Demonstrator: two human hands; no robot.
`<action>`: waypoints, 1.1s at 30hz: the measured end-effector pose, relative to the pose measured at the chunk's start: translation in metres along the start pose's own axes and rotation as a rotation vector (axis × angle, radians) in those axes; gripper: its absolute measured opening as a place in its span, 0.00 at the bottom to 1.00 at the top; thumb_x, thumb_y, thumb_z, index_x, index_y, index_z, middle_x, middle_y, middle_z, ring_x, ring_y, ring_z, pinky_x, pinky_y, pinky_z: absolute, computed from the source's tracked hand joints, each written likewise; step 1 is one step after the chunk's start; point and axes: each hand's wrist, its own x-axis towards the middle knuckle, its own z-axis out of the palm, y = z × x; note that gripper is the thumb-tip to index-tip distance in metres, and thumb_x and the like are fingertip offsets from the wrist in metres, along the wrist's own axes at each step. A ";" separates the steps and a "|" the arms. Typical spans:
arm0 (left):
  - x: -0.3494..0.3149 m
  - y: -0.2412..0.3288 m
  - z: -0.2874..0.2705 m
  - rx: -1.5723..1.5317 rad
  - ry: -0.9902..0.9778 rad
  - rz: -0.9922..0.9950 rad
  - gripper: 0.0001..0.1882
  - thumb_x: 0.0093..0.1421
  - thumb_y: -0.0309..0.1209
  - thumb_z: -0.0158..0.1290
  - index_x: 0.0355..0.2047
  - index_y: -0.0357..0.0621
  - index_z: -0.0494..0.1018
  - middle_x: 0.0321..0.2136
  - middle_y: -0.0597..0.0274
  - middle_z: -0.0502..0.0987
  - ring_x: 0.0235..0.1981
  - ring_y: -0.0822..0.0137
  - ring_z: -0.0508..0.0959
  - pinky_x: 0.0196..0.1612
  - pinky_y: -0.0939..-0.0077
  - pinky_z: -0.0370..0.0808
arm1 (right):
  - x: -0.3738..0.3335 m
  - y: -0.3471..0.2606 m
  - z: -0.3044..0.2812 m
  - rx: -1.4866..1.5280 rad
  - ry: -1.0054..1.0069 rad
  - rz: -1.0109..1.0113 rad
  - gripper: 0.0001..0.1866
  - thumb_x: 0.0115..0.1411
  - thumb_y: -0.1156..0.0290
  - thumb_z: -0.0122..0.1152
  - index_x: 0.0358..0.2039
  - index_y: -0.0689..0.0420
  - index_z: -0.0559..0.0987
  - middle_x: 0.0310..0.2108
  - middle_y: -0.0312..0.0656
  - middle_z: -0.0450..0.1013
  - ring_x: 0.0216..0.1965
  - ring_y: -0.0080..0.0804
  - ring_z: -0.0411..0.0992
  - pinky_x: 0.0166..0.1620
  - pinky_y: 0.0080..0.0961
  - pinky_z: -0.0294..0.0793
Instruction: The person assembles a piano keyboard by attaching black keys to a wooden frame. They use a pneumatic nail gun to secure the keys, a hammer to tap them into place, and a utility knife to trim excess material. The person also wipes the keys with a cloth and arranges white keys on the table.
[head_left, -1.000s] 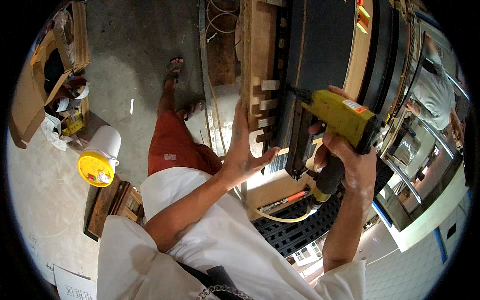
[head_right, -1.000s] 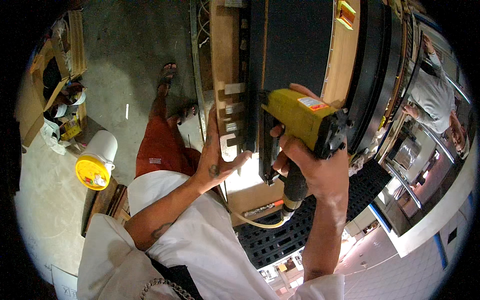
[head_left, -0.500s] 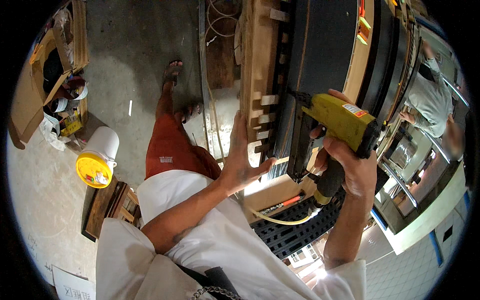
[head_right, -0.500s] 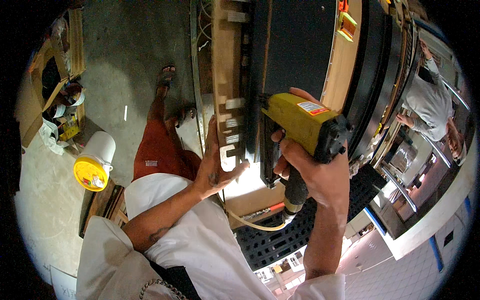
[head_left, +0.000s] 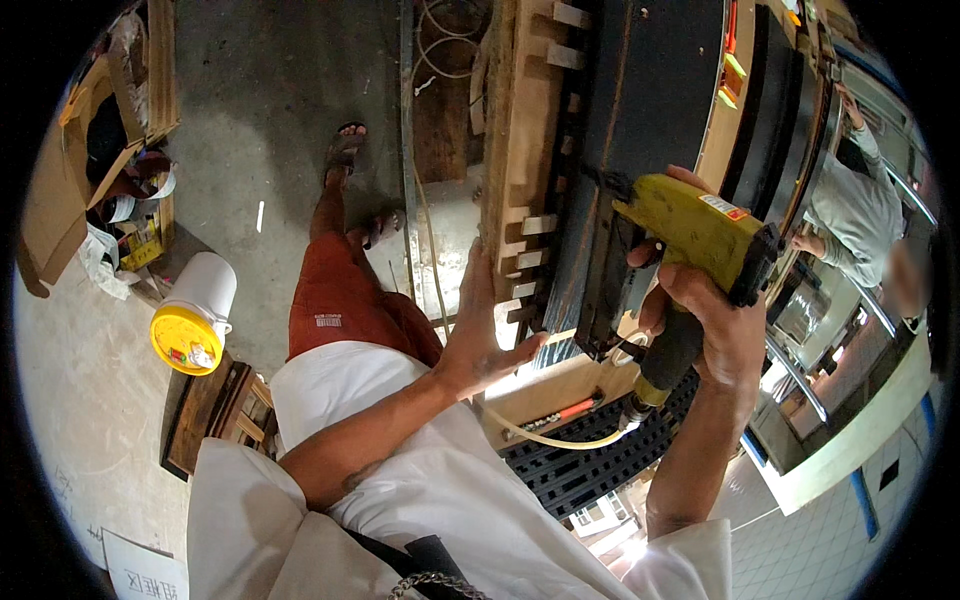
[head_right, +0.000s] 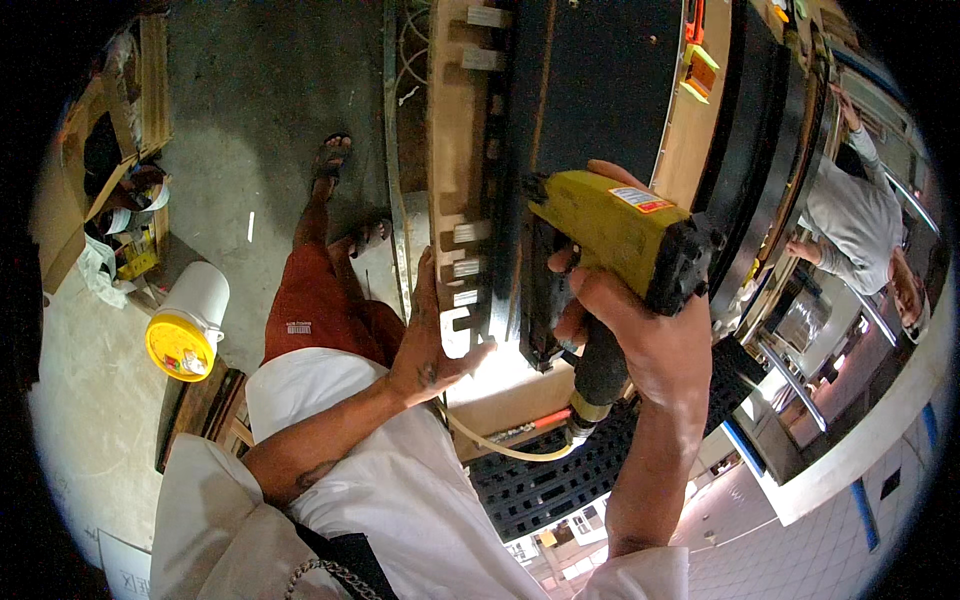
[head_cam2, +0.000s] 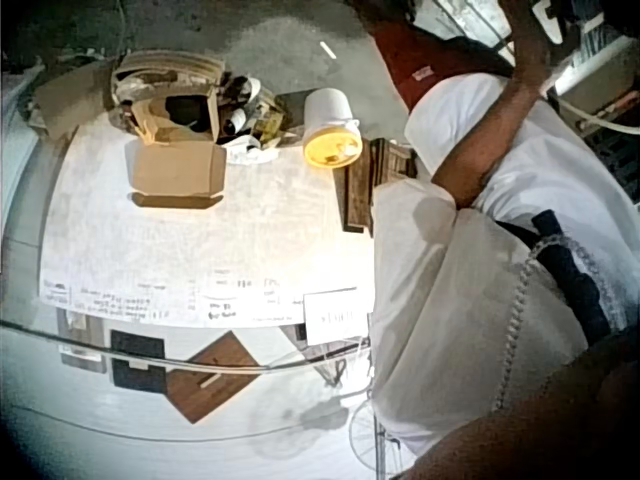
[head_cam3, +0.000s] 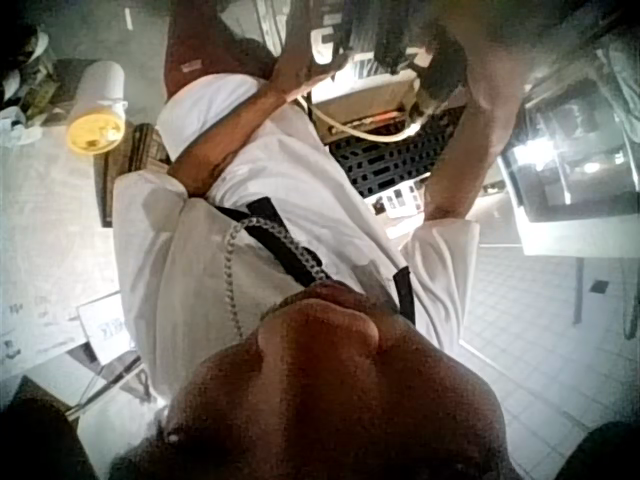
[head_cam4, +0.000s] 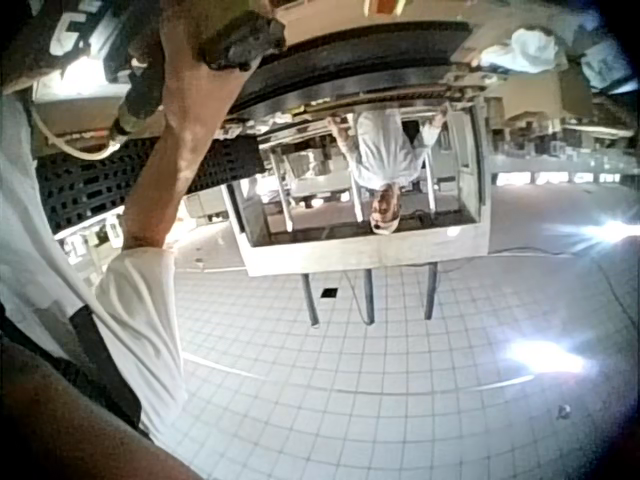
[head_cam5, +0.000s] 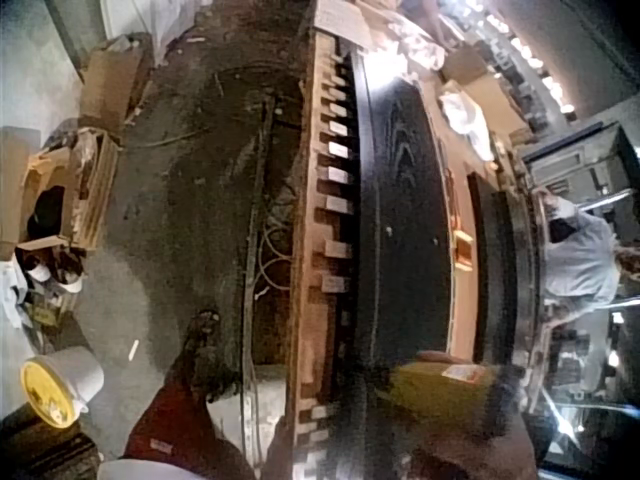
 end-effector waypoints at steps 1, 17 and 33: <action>0.000 0.000 0.000 0.003 0.001 0.003 0.66 0.53 0.52 0.65 0.72 0.30 0.31 0.71 0.30 0.36 0.73 0.36 0.38 0.75 0.51 0.41 | 0.001 0.002 0.000 -0.009 0.013 -0.018 0.39 0.48 0.75 0.62 0.64 0.66 0.67 0.33 0.52 0.79 0.17 0.27 0.78 0.19 0.20 0.79; -0.002 -0.006 0.002 0.103 0.010 0.092 0.66 0.53 0.44 0.68 0.71 0.31 0.30 0.71 0.29 0.36 0.73 0.35 0.41 0.74 0.51 0.44 | 0.026 -0.014 -0.003 -0.001 0.024 -0.082 0.39 0.46 0.72 0.65 0.62 0.67 0.70 0.31 0.54 0.80 0.16 0.28 0.78 0.18 0.20 0.80; 0.103 0.061 -0.059 0.195 0.208 0.163 0.64 0.58 0.52 0.64 0.70 0.26 0.29 0.67 0.19 0.45 0.70 0.32 0.52 0.72 0.47 0.54 | 0.049 -0.045 -0.006 -0.022 -0.042 -0.038 0.37 0.51 0.76 0.62 0.64 0.61 0.68 0.34 0.48 0.79 0.21 0.28 0.77 0.23 0.21 0.77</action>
